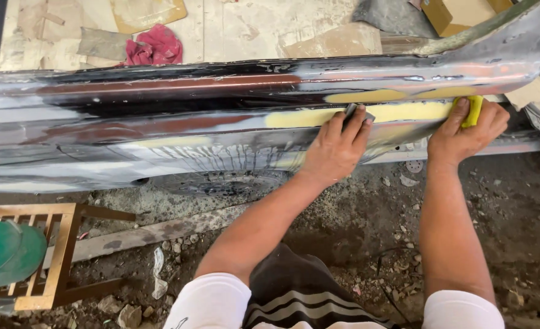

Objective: Sanding and wiping a car door panel as part of a detailing or repair process.

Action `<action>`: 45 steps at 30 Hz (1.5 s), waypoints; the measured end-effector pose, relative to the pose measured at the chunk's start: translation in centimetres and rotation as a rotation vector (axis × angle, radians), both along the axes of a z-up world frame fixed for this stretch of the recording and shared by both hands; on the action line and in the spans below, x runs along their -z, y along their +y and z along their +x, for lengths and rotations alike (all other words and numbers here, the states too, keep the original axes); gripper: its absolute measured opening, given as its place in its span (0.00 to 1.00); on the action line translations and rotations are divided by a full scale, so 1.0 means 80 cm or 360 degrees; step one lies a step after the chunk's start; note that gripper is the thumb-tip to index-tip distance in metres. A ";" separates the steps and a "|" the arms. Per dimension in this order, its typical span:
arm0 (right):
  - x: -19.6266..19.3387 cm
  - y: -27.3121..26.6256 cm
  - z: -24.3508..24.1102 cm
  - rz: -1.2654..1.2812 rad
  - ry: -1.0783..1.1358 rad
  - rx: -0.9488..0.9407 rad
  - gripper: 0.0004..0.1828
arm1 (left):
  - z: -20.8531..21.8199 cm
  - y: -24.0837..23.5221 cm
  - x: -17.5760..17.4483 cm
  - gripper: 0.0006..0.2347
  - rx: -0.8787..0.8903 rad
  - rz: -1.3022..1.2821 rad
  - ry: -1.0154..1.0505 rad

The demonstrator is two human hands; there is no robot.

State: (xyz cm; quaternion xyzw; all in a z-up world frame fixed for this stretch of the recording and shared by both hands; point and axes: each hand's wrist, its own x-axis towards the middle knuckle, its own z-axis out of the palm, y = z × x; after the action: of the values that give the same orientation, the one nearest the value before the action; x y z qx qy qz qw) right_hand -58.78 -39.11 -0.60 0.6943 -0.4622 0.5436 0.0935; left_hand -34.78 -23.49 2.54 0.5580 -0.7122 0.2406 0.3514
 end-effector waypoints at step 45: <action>-0.018 0.108 0.205 -0.0285 0.0262 -0.0759 0.14 | 0.109 0.107 -0.006 0.15 -0.0512 -0.0004 -0.0007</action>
State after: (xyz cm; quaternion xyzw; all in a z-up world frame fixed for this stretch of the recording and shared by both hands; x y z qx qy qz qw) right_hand -42.42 -30.51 0.86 0.8144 -0.2265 0.5308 0.0612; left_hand -26.08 -14.96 3.01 0.6639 -0.6142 0.2958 0.3074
